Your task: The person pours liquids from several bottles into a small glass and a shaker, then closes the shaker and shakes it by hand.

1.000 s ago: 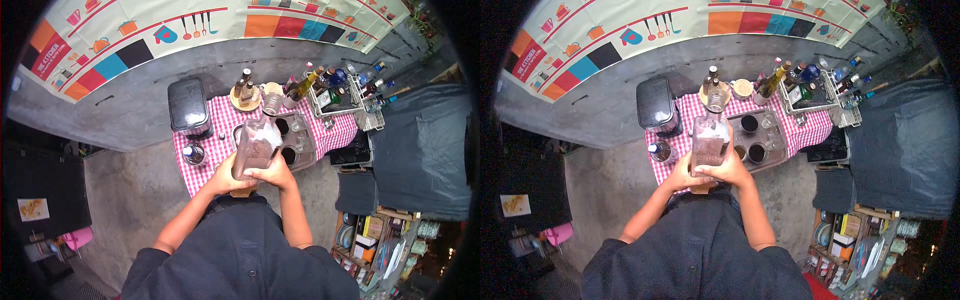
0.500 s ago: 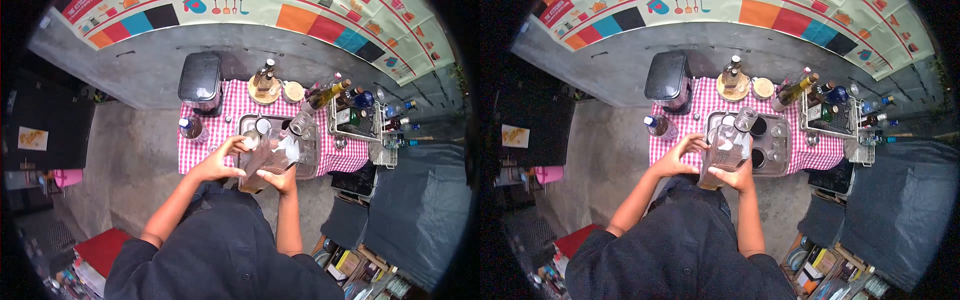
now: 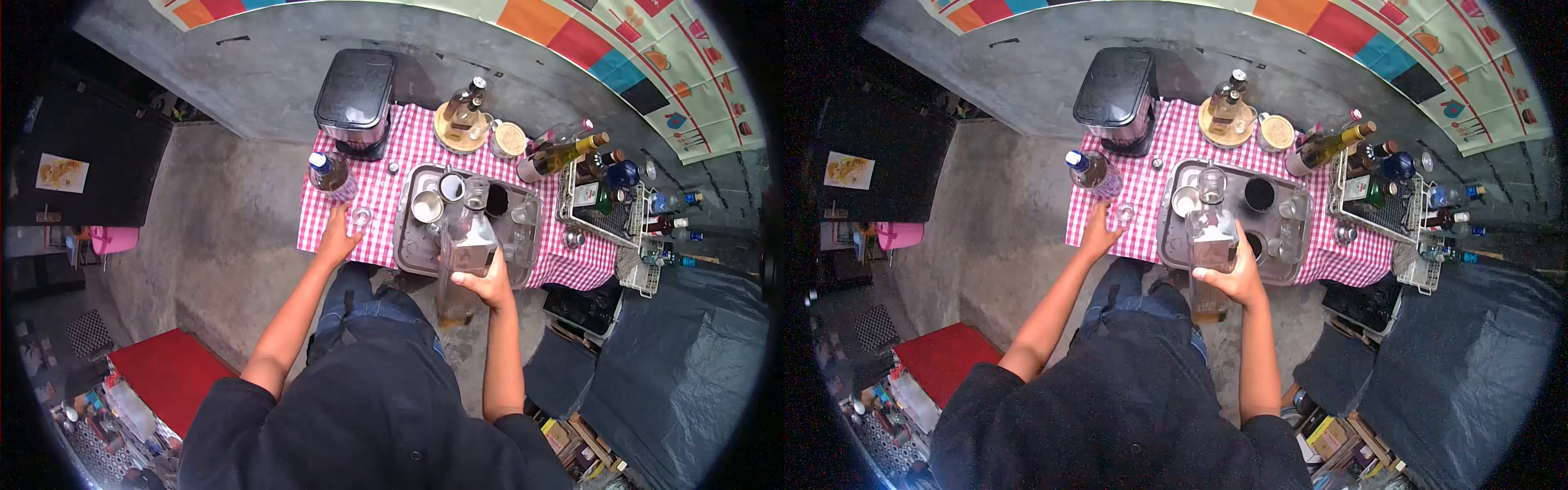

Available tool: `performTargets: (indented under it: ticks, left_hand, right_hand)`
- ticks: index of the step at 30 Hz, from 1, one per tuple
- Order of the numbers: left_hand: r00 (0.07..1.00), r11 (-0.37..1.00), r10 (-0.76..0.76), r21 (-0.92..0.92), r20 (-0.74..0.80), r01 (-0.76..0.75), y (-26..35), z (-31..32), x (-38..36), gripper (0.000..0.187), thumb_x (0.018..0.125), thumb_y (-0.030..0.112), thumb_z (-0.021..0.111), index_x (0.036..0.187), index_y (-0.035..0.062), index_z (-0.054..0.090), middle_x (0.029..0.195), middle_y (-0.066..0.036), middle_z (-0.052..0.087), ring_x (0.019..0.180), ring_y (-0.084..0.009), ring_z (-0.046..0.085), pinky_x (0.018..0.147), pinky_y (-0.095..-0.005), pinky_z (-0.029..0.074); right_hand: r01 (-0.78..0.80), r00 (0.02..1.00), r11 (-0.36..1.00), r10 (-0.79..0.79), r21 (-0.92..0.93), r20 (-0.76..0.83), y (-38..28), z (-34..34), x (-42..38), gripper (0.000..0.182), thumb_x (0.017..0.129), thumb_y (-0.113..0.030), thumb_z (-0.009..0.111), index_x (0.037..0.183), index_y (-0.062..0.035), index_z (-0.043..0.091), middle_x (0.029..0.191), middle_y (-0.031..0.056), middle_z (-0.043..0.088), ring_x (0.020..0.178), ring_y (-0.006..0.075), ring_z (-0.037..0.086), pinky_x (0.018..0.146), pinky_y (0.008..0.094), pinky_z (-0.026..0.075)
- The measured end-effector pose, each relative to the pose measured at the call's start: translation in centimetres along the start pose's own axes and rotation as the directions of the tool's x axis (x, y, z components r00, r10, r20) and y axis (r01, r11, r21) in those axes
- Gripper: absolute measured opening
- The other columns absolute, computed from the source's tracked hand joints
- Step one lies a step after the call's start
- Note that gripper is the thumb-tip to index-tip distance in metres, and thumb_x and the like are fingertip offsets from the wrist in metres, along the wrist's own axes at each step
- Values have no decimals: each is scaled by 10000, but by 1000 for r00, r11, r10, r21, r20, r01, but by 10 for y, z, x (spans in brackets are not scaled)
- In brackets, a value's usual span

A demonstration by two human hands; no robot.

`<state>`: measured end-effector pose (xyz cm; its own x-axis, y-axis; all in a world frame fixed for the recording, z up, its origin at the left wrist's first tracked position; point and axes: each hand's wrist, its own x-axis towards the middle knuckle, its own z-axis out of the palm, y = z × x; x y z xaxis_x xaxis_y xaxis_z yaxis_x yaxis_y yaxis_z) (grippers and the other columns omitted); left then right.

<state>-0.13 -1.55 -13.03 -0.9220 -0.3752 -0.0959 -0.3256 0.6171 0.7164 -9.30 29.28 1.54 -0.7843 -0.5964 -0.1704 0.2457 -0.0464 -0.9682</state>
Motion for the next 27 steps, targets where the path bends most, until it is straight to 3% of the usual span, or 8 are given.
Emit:
performTargets:
  ticks: [9, 11, 13, 15, 19, 21, 22, 27]
  left_hand:
    - [997, 997, 19, -70, -70, -24, -22, 40, 14, 586, 723, 78, 762, 1240, 14, 495, 1207, -195, 530, 1149, -382, 522, 963, -423, 443]
    - [992, 994, 46, -88, -113, -57, -24, 46, 16, 547, 741, 76, 748, 1225, 29, 499, 1166, -218, 587, 1089, -407, 570, 911, -450, 467]
    - [997, 995, -36, -92, -63, 30, -25, 46, 18, 525, 752, 83, 736, 1220, 43, 502, 1121, -228, 620, 1039, -416, 601, 881, -462, 482]
    - [998, 992, 19, -126, -63, -26, -21, 42, 17, 517, 753, 91, 729, 1220, 50, 509, 1107, -225, 630, 1040, -403, 610, 871, -450, 491]
    - [994, 982, 60, -175, -91, -75, 7, 24, 8, 496, 747, 83, 717, 1212, 45, 547, 1117, -193, 638, 1045, -360, 626, 890, -414, 494]
    - [980, 936, 144, -302, -138, -180, 22, 15, 3, 489, 737, 76, 722, 1202, 38, 577, 1117, -168, 644, 1039, -318, 637, 901, -390, 493]
    - [988, 935, 131, -321, -80, -150, 27, 11, 2, 514, 748, 32, 708, 1239, -10, 562, 1179, -140, 615, 1123, -210, 594, 968, -339, 469]
    - [948, 853, 292, -414, -129, -319, 111, -39, -26, 486, 697, 41, 741, 1167, 1, 623, 1132, -157, 652, 1051, -265, 638, 918, -352, 488]
  right_hand:
    - [-1, 993, 892, 54, -452, 105, -14, -17, -8, 988, 625, -252, 888, 1422, 10, 365, 1315, 132, 528, 1204, 217, 506, 1048, 352, 374]
    - [19, 993, 868, 41, -496, 109, -39, -8, -6, 971, 632, -260, 884, 1410, 18, 373, 1300, 147, 539, 1200, 229, 514, 1049, 357, 375]
    - [-15, 980, 857, 115, -514, 164, -52, -6, -6, 947, 635, -258, 882, 1390, 25, 384, 1278, 151, 550, 1196, 230, 520, 1047, 355, 375]
    - [-30, 983, 828, 125, -560, 132, -58, -9, -7, 941, 634, -257, 884, 1380, 25, 383, 1260, 160, 563, 1180, 228, 530, 1040, 349, 382]
    - [27, 957, 825, 141, -565, 253, -61, -16, -1, 961, 651, -302, 870, 1391, 29, 355, 1252, 196, 570, 1173, 258, 543, 1032, 353, 394]
    - [88, 944, 709, 165, -700, 286, -66, -19, 2, 951, 656, -346, 860, 1374, 32, 364, 1226, 227, 577, 1165, 297, 558, 1008, 366, 415]
    - [114, 926, 699, 183, -706, 331, -77, -16, 5, 944, 657, -380, 848, 1355, 33, 366, 1175, 259, 589, 1115, 352, 585, 958, 394, 446]
    - [199, 883, 613, 227, -765, 412, -85, -18, 13, 927, 672, -391, 833, 1346, 27, 352, 1099, 291, 606, 1037, 419, 602, 887, 446, 467]
